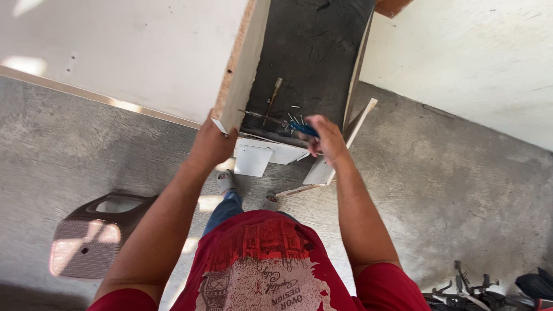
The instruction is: The person assembles a wooden cabinet by attaching a white plastic connector to a board, then joining two boards with screws using a screwdriver. The person positions the boards, aligns holes, and tightens screws to secure the structure.
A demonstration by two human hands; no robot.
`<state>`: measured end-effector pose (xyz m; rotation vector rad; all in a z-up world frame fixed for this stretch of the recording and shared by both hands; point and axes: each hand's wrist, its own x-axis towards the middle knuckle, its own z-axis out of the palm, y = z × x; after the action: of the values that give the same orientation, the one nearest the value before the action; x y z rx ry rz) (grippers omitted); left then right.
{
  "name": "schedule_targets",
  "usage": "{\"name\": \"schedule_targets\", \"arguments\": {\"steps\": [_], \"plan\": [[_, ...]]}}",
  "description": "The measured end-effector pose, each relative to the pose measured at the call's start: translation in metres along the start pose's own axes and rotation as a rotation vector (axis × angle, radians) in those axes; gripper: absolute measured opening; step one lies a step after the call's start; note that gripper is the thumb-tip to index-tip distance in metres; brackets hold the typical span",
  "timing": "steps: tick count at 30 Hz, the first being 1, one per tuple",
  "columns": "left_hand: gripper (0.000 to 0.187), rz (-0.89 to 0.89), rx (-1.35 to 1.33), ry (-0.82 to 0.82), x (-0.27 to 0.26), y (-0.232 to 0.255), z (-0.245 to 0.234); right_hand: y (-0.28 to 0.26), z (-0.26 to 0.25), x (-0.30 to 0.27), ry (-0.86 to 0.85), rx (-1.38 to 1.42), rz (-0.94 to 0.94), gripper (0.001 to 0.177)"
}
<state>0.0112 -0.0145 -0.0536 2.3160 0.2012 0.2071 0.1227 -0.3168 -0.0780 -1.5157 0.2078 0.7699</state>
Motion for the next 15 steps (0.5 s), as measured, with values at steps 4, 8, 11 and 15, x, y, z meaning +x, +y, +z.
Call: {"name": "schedule_targets", "arguments": {"steps": [4, 8, 11, 15], "plan": [[0.037, -0.053, -0.012, -0.062, 0.001, 0.003, -0.007, -0.015, 0.006, -0.006, -0.008, -0.404, -0.089, 0.028], [0.044, 0.055, 0.009, -0.066, 0.007, 0.004, -0.011, -0.024, 0.012, -0.018, -0.065, -0.673, -0.377, 0.035], [0.055, 0.056, -0.022, -0.072, 0.002, -0.002, -0.012, -0.026, 0.029, -0.018, -0.096, -0.91, -0.514, 0.03], [0.045, 0.053, 0.011, -0.106, 0.006, 0.002, -0.015, -0.039, 0.048, -0.02, -0.077, -1.146, -0.459, 0.023]]}}
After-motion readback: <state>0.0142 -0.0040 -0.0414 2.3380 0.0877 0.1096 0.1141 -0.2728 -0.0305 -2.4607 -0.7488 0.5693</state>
